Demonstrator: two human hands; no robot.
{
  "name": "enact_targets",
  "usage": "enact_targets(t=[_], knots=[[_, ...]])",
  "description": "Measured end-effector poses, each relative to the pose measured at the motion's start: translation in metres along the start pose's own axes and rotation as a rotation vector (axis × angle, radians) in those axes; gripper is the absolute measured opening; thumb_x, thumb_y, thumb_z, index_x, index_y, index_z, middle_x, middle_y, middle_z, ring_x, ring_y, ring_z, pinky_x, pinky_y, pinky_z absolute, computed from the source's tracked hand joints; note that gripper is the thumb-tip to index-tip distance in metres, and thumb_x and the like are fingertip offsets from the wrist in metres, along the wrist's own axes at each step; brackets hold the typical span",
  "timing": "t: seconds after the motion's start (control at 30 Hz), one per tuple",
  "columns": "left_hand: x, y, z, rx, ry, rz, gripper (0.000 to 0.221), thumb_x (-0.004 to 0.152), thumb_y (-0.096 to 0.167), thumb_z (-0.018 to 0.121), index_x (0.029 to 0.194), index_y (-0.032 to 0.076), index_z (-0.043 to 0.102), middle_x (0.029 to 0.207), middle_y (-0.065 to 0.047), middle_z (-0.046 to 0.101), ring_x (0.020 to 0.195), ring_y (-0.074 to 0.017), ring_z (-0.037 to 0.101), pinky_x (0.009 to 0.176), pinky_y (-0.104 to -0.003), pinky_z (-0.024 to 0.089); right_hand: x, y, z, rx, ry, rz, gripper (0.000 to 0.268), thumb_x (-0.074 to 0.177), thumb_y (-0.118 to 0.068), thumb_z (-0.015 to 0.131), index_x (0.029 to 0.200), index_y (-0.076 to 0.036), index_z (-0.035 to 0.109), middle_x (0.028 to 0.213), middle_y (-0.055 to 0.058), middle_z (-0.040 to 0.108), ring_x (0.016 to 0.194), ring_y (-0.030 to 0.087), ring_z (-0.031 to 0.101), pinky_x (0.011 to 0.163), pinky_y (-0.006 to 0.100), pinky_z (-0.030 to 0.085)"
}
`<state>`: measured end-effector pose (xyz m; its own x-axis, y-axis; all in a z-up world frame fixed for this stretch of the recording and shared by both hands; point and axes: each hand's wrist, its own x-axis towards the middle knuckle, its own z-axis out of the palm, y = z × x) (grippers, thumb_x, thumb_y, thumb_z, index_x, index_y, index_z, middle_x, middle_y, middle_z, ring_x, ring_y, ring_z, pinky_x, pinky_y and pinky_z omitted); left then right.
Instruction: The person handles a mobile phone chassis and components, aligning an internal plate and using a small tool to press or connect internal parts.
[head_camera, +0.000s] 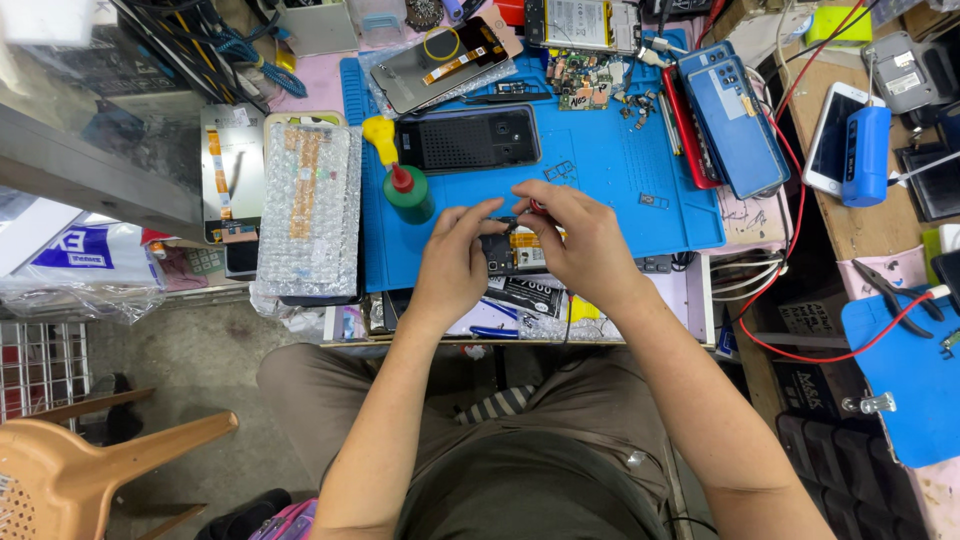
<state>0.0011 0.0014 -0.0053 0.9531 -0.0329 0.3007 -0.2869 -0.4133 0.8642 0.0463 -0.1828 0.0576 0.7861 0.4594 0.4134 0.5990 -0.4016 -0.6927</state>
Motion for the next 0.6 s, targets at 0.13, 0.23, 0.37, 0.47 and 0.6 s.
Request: enact_targets(t=[0.13,0.23,0.37,0.47,0.6], knots=[[-0.001,0.000,0.001,-0.025,0.010,0.002,0.059,0.085,-0.017,0.052,0.137,0.008,0.059,0.112,-0.011,0.072,0.110,-0.0293,0.065,0.094,-0.036,0.054,0.004,-0.006,-0.001,-0.065,-0.001,-0.052,0.024,0.093,0.002,0.073,0.115,-0.003,0.065,0.097,0.012,0.072,0.089,0.028,0.071,0.077,0.037,0.057],[-0.001,0.001,0.001,-0.080,0.022,-0.032,0.056,0.085,-0.016,0.050,0.135,0.009,0.061,0.115,-0.014,0.064,0.108,-0.0274,0.071,0.090,-0.035,0.057,0.008,-0.010,-0.003,-0.208,-0.036,-0.062,0.016,0.091,-0.006,0.079,0.097,-0.003,0.065,0.083,0.014,0.067,0.078,0.033,0.066,0.065,0.041,0.052],[0.001,0.004,0.002,-0.069,0.057,-0.002,0.048,0.085,-0.012,0.057,0.127,0.008,0.065,0.110,-0.014,0.062,0.102,-0.0286,0.072,0.084,-0.036,0.057,0.021,-0.008,-0.006,-0.245,-0.125,-0.018,0.030,0.089,-0.017,0.082,0.082,-0.003,0.056,0.067,0.013,0.062,0.063,0.034,0.063,0.055,0.043,0.048],[0.010,0.008,0.007,0.008,0.142,0.079,0.039,0.080,-0.006,0.073,0.116,0.007,0.070,0.102,-0.013,0.067,0.095,-0.0314,0.068,0.083,-0.037,0.055,0.031,-0.010,-0.002,-0.267,-0.147,-0.107,0.031,0.089,-0.021,0.080,0.080,-0.005,0.056,0.063,0.012,0.061,0.057,0.035,0.063,0.052,0.045,0.049],[0.018,0.011,0.019,-0.065,0.258,0.044,0.026,0.076,0.001,0.081,0.099,0.007,0.070,0.096,-0.009,0.073,0.092,-0.0285,0.070,0.082,-0.035,0.055,0.041,-0.019,0.000,-0.469,-0.268,-0.087,0.033,0.095,-0.028,0.079,0.083,-0.004,0.060,0.062,0.015,0.060,0.061,0.037,0.063,0.056,0.048,0.050]])
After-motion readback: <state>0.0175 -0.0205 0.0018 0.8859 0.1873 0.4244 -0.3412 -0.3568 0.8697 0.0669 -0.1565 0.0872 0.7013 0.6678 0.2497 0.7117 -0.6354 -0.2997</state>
